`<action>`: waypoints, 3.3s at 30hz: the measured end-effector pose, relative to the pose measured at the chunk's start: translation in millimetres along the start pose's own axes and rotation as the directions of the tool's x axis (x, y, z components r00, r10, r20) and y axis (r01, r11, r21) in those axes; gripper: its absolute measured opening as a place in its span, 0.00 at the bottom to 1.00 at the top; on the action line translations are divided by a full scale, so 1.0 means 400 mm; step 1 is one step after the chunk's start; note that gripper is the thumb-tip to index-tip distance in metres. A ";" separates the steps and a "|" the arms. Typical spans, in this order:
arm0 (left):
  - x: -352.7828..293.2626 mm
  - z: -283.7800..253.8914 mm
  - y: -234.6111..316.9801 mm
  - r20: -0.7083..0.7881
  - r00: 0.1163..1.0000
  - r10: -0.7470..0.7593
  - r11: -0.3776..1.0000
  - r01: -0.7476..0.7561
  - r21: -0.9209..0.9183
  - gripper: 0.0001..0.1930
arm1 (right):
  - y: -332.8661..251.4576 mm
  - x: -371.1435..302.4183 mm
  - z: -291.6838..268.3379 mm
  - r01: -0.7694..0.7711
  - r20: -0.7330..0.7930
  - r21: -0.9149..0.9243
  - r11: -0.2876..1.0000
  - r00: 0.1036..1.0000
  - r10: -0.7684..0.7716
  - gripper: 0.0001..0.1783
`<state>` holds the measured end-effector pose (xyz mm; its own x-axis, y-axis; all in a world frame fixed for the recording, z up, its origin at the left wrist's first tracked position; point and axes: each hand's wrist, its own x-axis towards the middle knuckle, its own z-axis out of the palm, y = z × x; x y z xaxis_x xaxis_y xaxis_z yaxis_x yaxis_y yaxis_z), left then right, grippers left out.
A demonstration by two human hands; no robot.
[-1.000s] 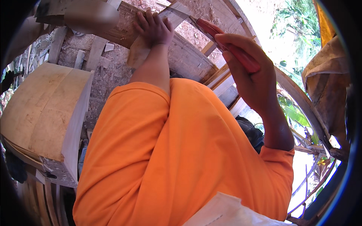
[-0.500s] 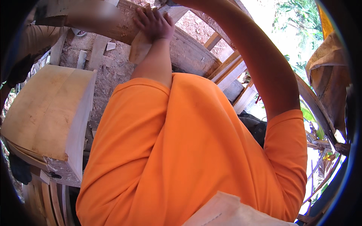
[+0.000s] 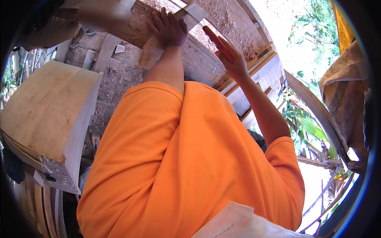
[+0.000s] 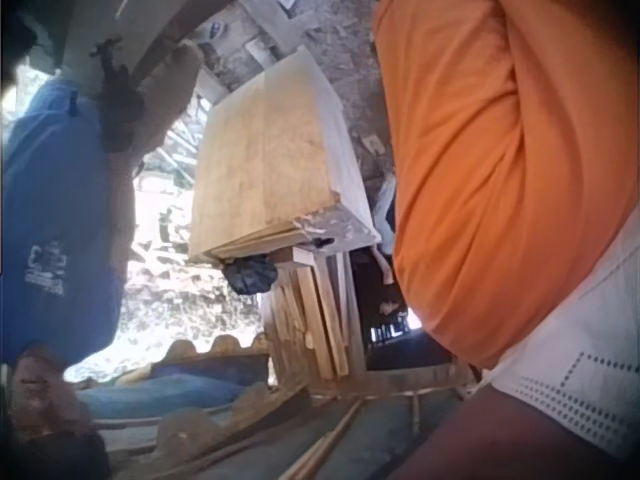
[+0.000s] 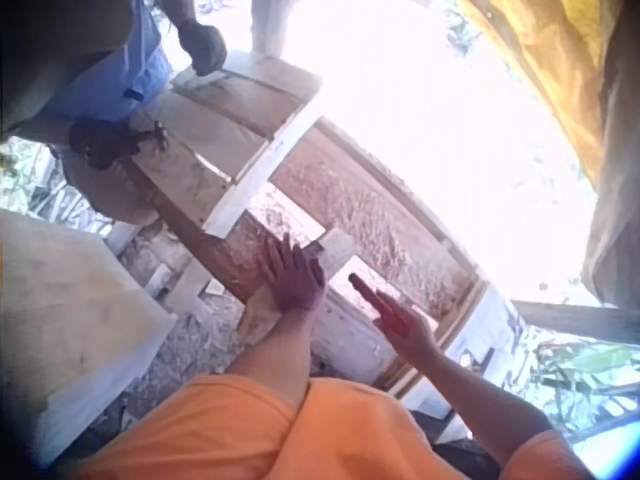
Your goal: The person uses a hand saw to cut a piece of wood that is clamped to a wooden beam. They hold the wood steady with one hand while sawing with the other. After cutting, they pick up the piece of wood and walk away.
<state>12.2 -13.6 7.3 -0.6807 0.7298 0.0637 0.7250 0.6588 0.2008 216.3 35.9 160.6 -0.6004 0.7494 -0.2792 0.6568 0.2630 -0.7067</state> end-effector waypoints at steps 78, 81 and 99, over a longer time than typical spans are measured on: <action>0.110 -0.091 0.015 0.325 0.854 0.407 0.833 -0.201 -0.515 0.11 | -0.143 -0.497 -0.456 -0.056 -0.303 0.450 0.891 0.929 0.212 0.24; 0.094 -0.090 0.011 0.338 0.878 0.339 0.830 -0.110 -0.547 0.12 | -0.127 -0.498 -0.455 -0.045 -0.311 0.446 0.894 0.929 0.202 0.24; 0.261 0.053 -0.135 0.329 0.881 0.339 0.618 0.055 -0.784 0.19 | -0.143 -0.536 -0.425 0.086 -0.399 0.343 0.935 0.915 0.062 0.24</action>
<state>-95.9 30.9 -17.4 -0.3199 0.9266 -0.1979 0.3288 0.3045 0.8940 385.0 -36.7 371.4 -0.3268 0.9443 -0.0397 0.4062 0.1024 -0.9080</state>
